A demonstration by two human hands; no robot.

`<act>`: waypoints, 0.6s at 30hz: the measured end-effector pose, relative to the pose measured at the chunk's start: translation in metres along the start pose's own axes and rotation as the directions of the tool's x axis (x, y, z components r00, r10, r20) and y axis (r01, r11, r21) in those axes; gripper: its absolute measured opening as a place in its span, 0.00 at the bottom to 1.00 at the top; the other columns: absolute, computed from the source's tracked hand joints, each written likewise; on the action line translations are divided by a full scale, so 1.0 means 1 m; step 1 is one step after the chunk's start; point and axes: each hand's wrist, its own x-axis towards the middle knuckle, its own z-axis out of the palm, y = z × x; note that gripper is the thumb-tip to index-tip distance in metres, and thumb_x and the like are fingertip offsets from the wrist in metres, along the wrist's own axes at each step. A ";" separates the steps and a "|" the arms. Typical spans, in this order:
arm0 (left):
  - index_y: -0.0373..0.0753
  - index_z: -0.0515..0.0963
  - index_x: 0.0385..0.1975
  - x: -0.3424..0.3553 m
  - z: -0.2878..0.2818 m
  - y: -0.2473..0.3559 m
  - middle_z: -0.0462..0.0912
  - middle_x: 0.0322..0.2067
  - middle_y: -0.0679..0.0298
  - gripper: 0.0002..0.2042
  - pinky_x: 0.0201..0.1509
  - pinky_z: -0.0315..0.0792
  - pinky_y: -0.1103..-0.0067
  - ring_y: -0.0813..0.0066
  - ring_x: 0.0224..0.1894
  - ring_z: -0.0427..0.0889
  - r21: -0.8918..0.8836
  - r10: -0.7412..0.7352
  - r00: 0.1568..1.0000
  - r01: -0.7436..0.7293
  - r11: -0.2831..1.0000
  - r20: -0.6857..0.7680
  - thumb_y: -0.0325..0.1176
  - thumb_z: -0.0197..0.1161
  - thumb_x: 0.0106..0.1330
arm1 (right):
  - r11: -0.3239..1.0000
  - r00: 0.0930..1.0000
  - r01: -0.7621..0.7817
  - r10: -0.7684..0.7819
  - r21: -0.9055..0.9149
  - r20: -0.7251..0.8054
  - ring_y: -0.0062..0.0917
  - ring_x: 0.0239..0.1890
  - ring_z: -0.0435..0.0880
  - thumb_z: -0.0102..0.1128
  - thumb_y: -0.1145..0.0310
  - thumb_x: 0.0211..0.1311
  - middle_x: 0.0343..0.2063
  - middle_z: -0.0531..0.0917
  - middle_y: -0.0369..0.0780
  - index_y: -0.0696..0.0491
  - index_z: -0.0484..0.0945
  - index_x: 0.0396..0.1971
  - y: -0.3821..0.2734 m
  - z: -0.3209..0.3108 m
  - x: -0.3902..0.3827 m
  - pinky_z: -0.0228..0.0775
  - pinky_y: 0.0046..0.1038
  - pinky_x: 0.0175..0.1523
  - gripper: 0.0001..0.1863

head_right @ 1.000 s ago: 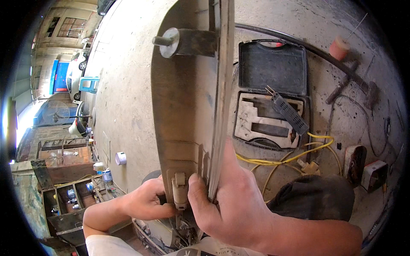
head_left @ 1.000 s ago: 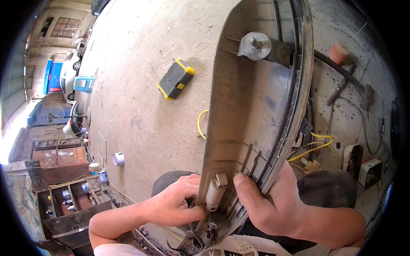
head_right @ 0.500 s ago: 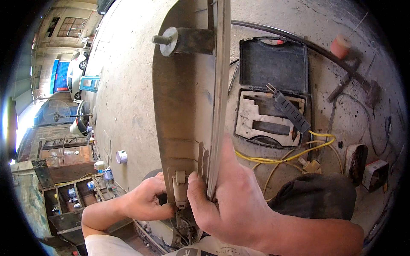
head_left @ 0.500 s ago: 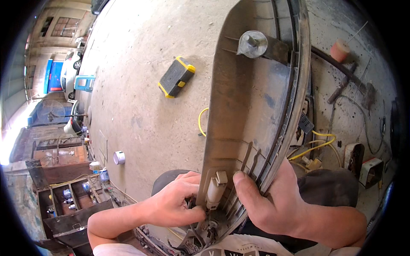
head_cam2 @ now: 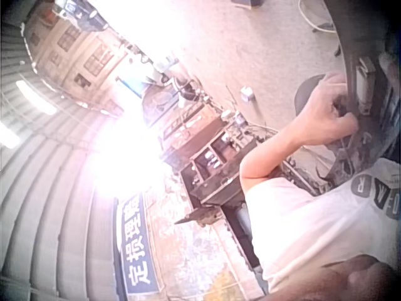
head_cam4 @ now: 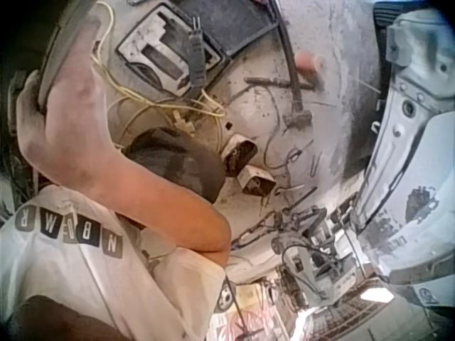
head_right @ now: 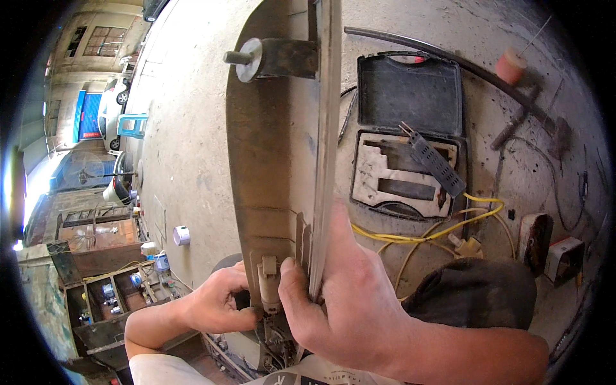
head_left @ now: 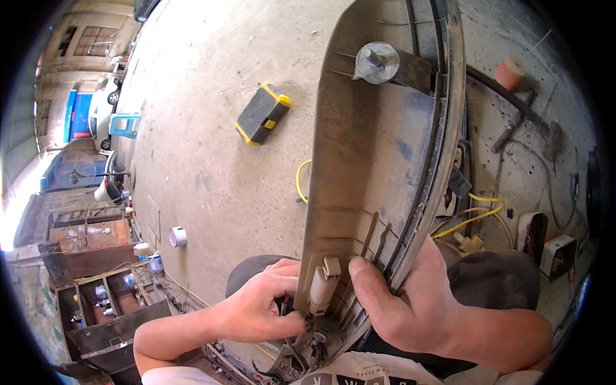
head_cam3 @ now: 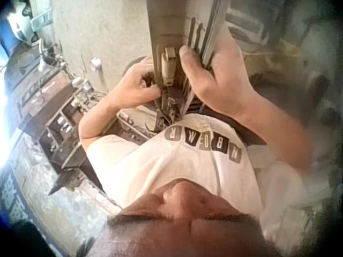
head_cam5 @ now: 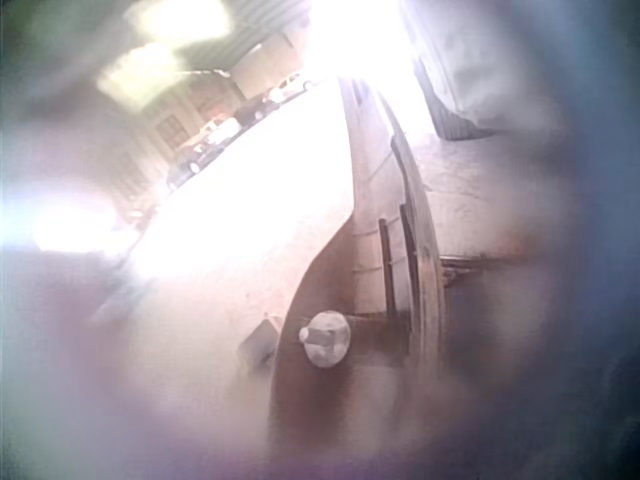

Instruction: The person repairs a detached car bumper in a workshop. They use a screwdriver to adjust internal components and a heat gun to apply heat to the plastic surface, likely for reshaping or adhesion.

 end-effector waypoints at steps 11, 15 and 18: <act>0.37 0.78 0.35 0.005 -0.001 -0.005 0.79 0.43 0.54 0.12 0.58 0.64 0.65 0.52 0.50 0.76 -0.028 -0.002 1.000 0.002 1.000 0.007 0.28 0.62 0.49 | 0.998 0.998 -0.018 0.021 0.055 -0.059 0.25 0.35 0.79 0.53 0.76 0.62 0.33 0.82 0.41 0.62 0.77 0.40 -0.001 0.006 0.000 0.71 0.28 0.43 0.09; 0.36 0.76 0.31 0.010 0.001 -0.002 0.78 0.40 0.54 0.09 0.53 0.66 0.65 0.52 0.46 0.75 -0.115 -0.092 0.994 0.097 0.989 0.054 0.27 0.61 0.48 | 0.998 0.998 -0.042 0.044 0.049 -0.042 0.26 0.36 0.79 0.54 0.76 0.62 0.34 0.82 0.42 0.62 0.77 0.41 -0.003 0.003 0.000 0.71 0.28 0.44 0.09; 0.35 0.75 0.29 0.012 0.002 0.000 0.78 0.39 0.54 0.08 0.51 0.67 0.66 0.52 0.45 0.75 -0.162 -0.093 0.995 0.099 0.982 0.042 0.25 0.60 0.47 | 0.998 0.998 -0.036 0.039 0.048 -0.057 0.27 0.37 0.79 0.54 0.76 0.62 0.35 0.82 0.43 0.62 0.76 0.41 -0.002 0.004 0.001 0.71 0.29 0.44 0.09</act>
